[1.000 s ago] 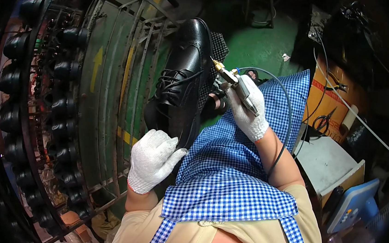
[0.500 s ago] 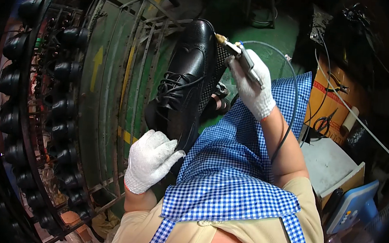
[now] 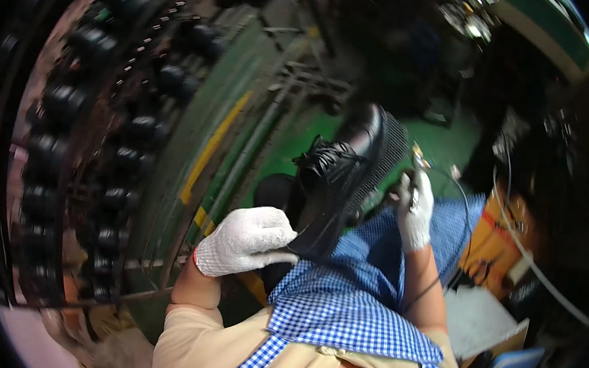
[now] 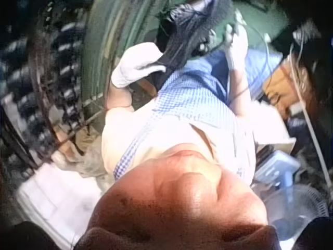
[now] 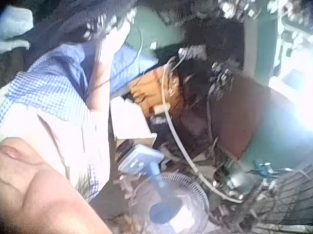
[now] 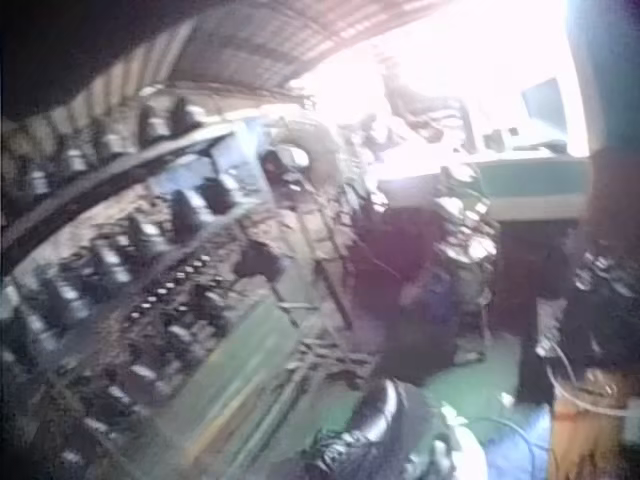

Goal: The person picks up black leather shoes from a metal rack and uses a handheld spray gun to apply a coating to the shoe's surface. They rotate the shoe to cover different angles and return it to the rack after finishing.

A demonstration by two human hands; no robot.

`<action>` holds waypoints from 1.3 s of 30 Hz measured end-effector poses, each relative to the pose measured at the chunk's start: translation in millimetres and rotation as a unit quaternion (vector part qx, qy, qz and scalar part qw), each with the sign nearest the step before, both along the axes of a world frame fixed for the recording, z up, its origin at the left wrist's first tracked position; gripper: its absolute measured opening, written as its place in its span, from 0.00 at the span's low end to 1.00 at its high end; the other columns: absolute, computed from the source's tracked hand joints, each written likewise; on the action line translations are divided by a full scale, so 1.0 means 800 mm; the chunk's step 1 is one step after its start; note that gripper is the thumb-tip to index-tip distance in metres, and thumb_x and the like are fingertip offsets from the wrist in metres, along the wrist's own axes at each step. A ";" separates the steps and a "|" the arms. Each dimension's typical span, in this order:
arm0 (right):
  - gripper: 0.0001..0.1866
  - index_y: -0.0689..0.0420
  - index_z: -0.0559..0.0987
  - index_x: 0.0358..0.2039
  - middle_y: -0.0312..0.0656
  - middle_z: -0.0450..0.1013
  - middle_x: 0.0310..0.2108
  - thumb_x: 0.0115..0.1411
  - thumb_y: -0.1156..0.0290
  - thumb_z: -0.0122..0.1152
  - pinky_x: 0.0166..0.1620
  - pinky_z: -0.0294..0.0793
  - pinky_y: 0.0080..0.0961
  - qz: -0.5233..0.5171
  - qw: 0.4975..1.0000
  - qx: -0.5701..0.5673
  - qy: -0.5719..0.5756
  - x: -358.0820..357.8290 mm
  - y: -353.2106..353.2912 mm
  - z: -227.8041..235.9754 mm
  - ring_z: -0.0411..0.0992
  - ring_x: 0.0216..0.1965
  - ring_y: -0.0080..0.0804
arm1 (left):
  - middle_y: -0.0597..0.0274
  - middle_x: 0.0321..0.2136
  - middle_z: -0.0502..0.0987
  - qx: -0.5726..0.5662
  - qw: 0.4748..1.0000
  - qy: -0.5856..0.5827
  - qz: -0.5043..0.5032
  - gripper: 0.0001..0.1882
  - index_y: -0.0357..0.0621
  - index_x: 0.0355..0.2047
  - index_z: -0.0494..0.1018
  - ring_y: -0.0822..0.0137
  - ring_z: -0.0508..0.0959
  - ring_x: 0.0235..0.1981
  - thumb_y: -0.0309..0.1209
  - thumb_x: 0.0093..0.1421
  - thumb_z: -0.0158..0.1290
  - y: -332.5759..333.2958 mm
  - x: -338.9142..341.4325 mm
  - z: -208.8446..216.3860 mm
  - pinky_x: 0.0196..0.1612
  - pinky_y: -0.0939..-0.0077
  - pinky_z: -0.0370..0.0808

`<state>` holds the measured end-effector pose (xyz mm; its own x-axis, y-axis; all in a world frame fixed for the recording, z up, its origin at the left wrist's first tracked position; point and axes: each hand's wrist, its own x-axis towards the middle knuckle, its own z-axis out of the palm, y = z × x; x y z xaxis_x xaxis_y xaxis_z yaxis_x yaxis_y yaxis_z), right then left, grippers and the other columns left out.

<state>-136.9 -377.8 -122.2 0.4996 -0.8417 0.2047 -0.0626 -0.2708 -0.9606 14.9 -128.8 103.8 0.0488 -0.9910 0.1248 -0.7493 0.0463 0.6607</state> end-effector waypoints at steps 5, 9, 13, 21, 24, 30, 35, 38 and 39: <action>0.08 0.61 0.75 0.47 0.37 0.70 0.28 0.72 0.71 0.58 0.31 0.71 0.25 0.048 0.996 0.080 0.009 0.006 0.018 0.006 0.69 0.27 0.24 | 0.55 0.29 0.73 -0.092 0.992 0.053 0.063 0.19 0.36 0.36 0.76 0.52 0.76 0.30 0.25 0.48 0.74 0.050 0.015 0.042 0.34 0.61 0.73; 0.17 0.63 0.72 0.51 0.36 0.67 0.29 0.68 0.68 0.65 0.32 0.70 0.28 0.054 0.992 0.105 0.048 0.013 0.046 0.028 0.65 0.28 0.24 | 0.55 0.27 0.70 -0.156 0.961 -0.099 0.205 0.19 0.37 0.33 0.76 0.53 0.71 0.30 0.36 0.52 0.72 0.022 0.041 0.057 0.36 0.59 0.70; 0.16 0.62 0.72 0.49 0.43 0.68 0.30 0.68 0.67 0.65 0.36 0.71 0.35 0.027 0.993 0.049 0.101 0.004 0.040 0.036 0.68 0.30 0.35 | 0.52 0.28 0.73 -0.238 0.919 -0.158 0.273 0.11 0.38 0.32 0.76 0.50 0.76 0.32 0.28 0.57 0.67 -0.093 0.131 0.064 0.38 0.62 0.73; 0.28 0.69 0.66 0.65 0.60 0.69 0.58 0.68 0.73 0.61 0.63 0.67 0.39 0.073 0.985 0.021 0.155 -0.008 0.051 0.043 0.70 0.59 0.55 | 0.46 0.38 0.81 -0.219 0.819 -0.316 0.427 0.16 0.45 0.38 0.80 0.43 0.81 0.42 0.45 0.62 0.59 -0.227 0.397 0.060 0.46 0.50 0.78; 0.31 0.70 0.65 0.68 0.61 0.67 0.65 0.67 0.75 0.60 0.69 0.64 0.38 0.084 0.984 -0.012 0.156 -0.014 0.059 0.037 0.67 0.67 0.55 | 0.46 0.42 0.81 -0.053 0.816 -0.323 0.476 0.16 0.49 0.45 0.80 0.42 0.81 0.47 0.45 0.66 0.54 -0.227 0.500 0.038 0.50 0.48 0.79; 0.27 0.69 0.69 0.64 0.58 0.71 0.58 0.65 0.79 0.60 0.63 0.70 0.39 0.043 0.985 -0.102 0.131 -0.028 0.066 0.018 0.72 0.58 0.54 | 0.44 0.48 0.79 -0.185 0.777 -0.361 0.481 0.15 0.53 0.50 0.80 0.41 0.80 0.51 0.41 0.67 0.54 -0.278 0.495 0.097 0.53 0.49 0.79; 0.28 0.68 0.70 0.63 0.58 0.73 0.52 0.62 0.80 0.60 0.59 0.73 0.39 0.053 0.983 -0.135 0.115 -0.034 0.078 0.046 0.74 0.52 0.53 | 0.40 0.54 0.80 -0.027 0.797 -0.278 0.535 0.33 0.41 0.61 0.72 0.45 0.81 0.56 0.49 0.61 0.60 -0.340 0.511 0.098 0.58 0.51 0.78; 0.29 0.68 0.70 0.64 0.57 0.72 0.52 0.61 0.81 0.60 0.58 0.73 0.38 0.053 0.986 -0.116 0.111 -0.037 0.083 0.044 0.74 0.52 0.52 | 0.40 0.51 0.82 0.068 0.821 -0.268 0.500 0.38 0.36 0.58 0.71 0.44 0.83 0.53 0.52 0.57 0.65 -0.363 0.496 0.079 0.56 0.51 0.80; 0.29 0.68 0.69 0.64 0.57 0.72 0.52 0.61 0.81 0.60 0.58 0.73 0.38 0.052 0.986 -0.127 0.098 -0.042 0.091 0.039 0.74 0.53 0.51 | 0.41 0.49 0.83 0.011 0.785 -0.300 0.542 0.35 0.38 0.54 0.73 0.44 0.84 0.51 0.51 0.56 0.66 -0.363 0.496 0.065 0.55 0.52 0.80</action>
<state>-170.2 -305.1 -90.7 0.6311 -0.7182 0.2931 -0.1995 -0.5153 -0.8334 411.5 -419.2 156.0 0.8043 -0.4096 0.4305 -0.5165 -0.8400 0.1658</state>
